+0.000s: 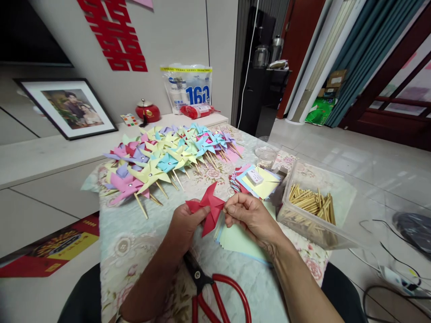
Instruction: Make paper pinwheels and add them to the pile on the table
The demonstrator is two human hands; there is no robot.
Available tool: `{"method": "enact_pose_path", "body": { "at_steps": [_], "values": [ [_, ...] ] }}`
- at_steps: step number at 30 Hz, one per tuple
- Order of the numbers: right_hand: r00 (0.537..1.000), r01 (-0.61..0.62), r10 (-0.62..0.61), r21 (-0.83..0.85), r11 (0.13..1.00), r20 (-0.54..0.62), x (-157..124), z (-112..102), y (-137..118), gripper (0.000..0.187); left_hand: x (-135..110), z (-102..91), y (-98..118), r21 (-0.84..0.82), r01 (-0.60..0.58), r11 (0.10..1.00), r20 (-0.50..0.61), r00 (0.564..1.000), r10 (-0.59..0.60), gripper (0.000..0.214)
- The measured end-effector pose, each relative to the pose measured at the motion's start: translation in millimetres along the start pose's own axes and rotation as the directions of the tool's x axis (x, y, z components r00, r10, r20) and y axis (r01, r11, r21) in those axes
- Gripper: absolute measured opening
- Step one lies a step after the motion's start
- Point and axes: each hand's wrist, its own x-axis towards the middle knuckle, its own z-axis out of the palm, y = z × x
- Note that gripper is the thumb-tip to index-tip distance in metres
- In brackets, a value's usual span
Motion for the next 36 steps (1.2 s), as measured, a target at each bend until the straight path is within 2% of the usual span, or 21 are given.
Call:
{"method": "enact_pose_path", "body": {
  "at_steps": [8, 13, 15, 18, 20, 24, 26, 29, 31, 33, 36],
  "values": [
    [0.999, -0.049, 0.05, 0.052, 0.997, -0.003, 2.2, -1.2, 3.7, 0.03, 1.3, 0.1, -4.7, 0.033, -0.027, 0.999, 0.003, 1.0, 0.027, 0.02],
    [0.999, -0.036, 0.038, 0.039, 0.999, -0.033, 2.0, -1.4, 3.4, 0.03, -0.1, 1.1, -4.3, 0.027, -0.025, 0.999, -0.019, 0.999, 0.026, 0.02],
    [1.0, -0.008, 0.008, -0.003, 1.0, -0.015, 1.9, -1.6, 4.4, 0.028, -0.6, 1.4, -3.6, 0.023, -0.028, 0.999, -0.021, 0.999, 0.029, 0.02],
    [0.993, 0.118, -0.121, -0.147, 0.982, -0.008, 1.4, -2.1, 6.5, 0.023, -1.3, 2.0, -2.2, 0.017, -0.042, 0.999, -0.018, 0.999, 0.042, 0.02],
    [0.977, 0.193, -0.211, -0.27, 0.943, -0.04, 0.6, -1.2, 7.2, 0.021, -2.1, 2.8, -0.8, 0.005, -0.045, 0.999, -0.029, 0.999, 0.045, 0.02],
    [0.954, 0.225, -0.293, -0.489, 0.843, -0.066, -1.6, 3.5, 6.9, 0.021, -3.8, 4.5, 1.6, -0.011, -0.057, 0.998, -0.046, 0.997, 0.057, 0.018],
    [0.934, 0.272, -0.356, -0.579, 0.769, -0.035, -2.0, 5.1, 7.1, 0.018, -3.8, 4.5, 1.4, 0.0, -0.068, 0.998, -0.042, 0.997, 0.068, 0.019],
    [0.87, 0.386, -0.49, -0.694, 0.608, 0.055, -1.3, 5.4, 8.4, 0.014, -3.1, 3.6, -0.9, 0.028, -0.092, 0.995, -0.024, 0.995, 0.093, 0.018],
    [0.84, 0.422, -0.532, -0.745, 0.517, 0.107, -0.7, 5.0, 9.4, 0.015, -3.0, 3.4, -2.4, 0.04, -0.096, 0.995, -0.017, 0.995, 0.097, 0.018],
    [0.844, 0.415, -0.523, -0.763, 0.496, 0.12, -0.6, 5.0, 10.0, 0.016, -3.5, 4.1, -2.9, 0.044, -0.09, 0.995, -0.01, 0.996, 0.091, 0.018],
    [0.872, 0.388, -0.479, -0.746, 0.542, 0.106, -1.1, 6.2, 10.5, 0.018, -5.0, 6.3, -2.2, 0.041, -0.087, 0.995, 0.002, 0.996, 0.087, 0.018]
  ]
}}
